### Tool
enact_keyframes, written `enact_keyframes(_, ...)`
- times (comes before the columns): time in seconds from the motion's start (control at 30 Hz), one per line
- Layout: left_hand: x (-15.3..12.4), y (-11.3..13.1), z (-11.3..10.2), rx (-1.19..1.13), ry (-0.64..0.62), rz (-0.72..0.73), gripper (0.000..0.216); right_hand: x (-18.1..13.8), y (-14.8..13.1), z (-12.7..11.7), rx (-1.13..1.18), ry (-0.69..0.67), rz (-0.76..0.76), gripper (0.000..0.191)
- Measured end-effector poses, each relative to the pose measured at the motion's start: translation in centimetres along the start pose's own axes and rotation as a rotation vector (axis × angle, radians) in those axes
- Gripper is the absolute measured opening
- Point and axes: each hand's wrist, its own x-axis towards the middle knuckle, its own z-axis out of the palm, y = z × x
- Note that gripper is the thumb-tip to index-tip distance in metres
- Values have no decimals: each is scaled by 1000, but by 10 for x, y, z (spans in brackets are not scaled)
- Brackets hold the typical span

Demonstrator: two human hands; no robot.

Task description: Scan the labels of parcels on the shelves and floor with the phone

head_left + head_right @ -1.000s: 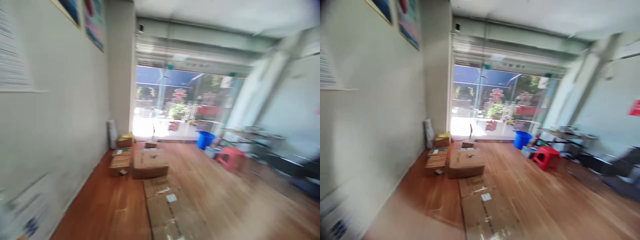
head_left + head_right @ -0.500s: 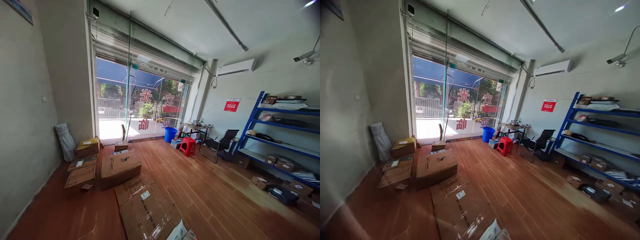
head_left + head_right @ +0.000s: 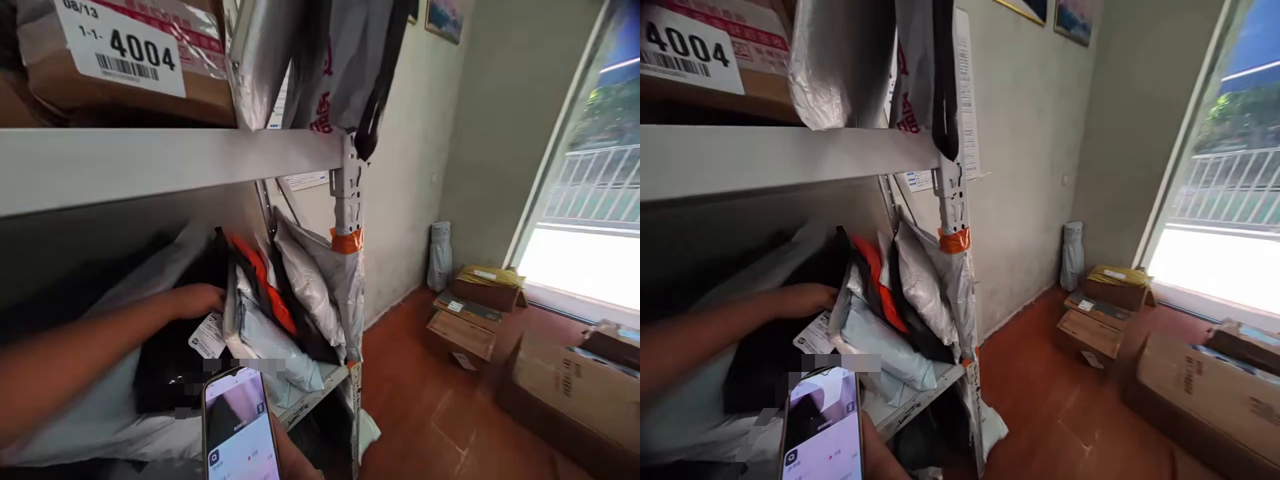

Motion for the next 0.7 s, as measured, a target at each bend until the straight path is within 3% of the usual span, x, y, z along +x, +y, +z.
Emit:
enact_keyframes(0.07,-2,-15,1,43,-146,70,19,20,11,8,41,31,-45,95)
enact_keyframes(0.17,5,-21,5,122,-218,132,29,46,23,22,84,19,-32,92)
enact_keyframes(0.27,0,-23,10,186,-232,170,37,68,30,31,135,-1,-12,91)
enact_keyframes(0.43,-18,-34,16,101,-260,201,48,99,35,38,195,31,-149,78)
enact_keyframes(0.53,-23,-40,19,32,-268,186,50,108,32,43,149,113,-186,78)
enact_keyframes(0.7,-26,-46,26,0,-209,183,50,109,27,52,183,271,-117,85)
